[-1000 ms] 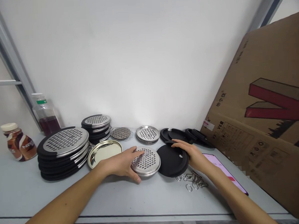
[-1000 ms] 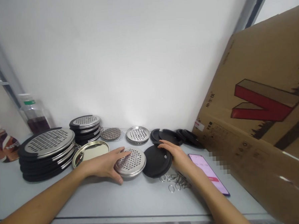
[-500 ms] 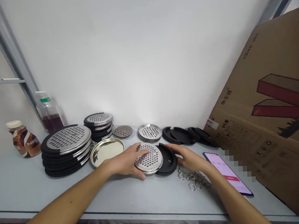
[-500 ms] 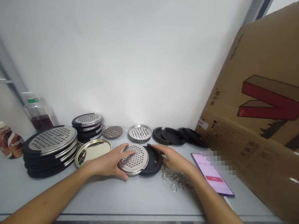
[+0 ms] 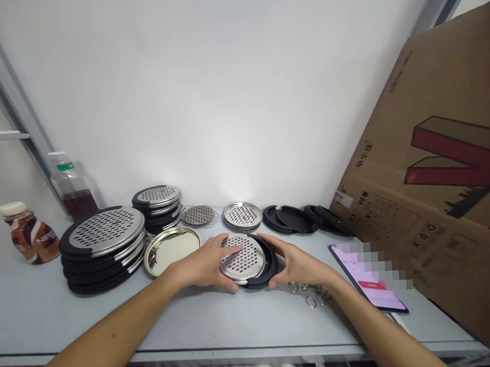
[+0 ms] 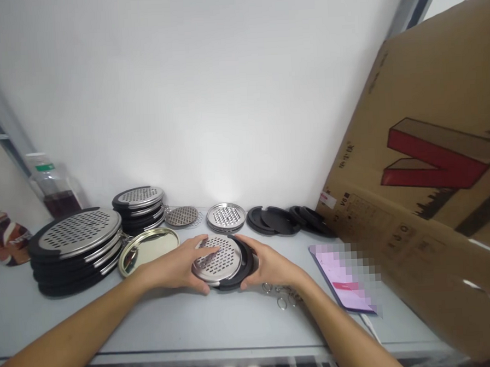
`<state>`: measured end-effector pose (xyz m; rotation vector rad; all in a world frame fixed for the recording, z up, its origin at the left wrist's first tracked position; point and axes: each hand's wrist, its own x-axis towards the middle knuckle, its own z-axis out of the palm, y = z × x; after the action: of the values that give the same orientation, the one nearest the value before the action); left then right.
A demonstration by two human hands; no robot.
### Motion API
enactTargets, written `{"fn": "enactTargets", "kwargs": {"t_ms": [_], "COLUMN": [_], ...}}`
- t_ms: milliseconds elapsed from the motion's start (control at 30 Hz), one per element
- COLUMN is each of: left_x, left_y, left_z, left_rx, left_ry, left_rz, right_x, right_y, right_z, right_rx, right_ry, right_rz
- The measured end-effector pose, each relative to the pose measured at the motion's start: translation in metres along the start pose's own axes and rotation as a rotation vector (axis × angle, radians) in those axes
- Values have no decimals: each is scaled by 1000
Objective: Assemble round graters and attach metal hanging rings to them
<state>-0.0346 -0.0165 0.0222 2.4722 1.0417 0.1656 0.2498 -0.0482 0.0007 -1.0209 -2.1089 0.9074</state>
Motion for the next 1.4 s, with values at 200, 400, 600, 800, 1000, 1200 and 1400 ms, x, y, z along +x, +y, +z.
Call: {"fn": "enactTargets", "kwargs": {"t_ms": [200,400,600,800,1000,1200,1400], "left_x": [2,-4,-5,1,1,1,4], "left_y": [3,-5,-11,-15,-15,-6,-5], "left_z": [5,-15,-31,-23,-11,-11,-9], "left_rx": [-6,-47,-57,-118,-111,-117,-115], "left_ry": [28,18,93,166,191,208,240], "left_rz": [24,44,141,228,178,225,211], "right_x": [2,-1,-8,-6,-4,-4,-1], "right_y": [-6,-6,1,1,-2,0,1], "right_z": [2,0,-6,-5,-2,-1,0], "right_rx": [9,-99,-137,-121,-133,-116,-79], "right_ry": [-22,6,61,82,88,87,84], "right_rz": [-5,-38,53,86,77,59,46]}}
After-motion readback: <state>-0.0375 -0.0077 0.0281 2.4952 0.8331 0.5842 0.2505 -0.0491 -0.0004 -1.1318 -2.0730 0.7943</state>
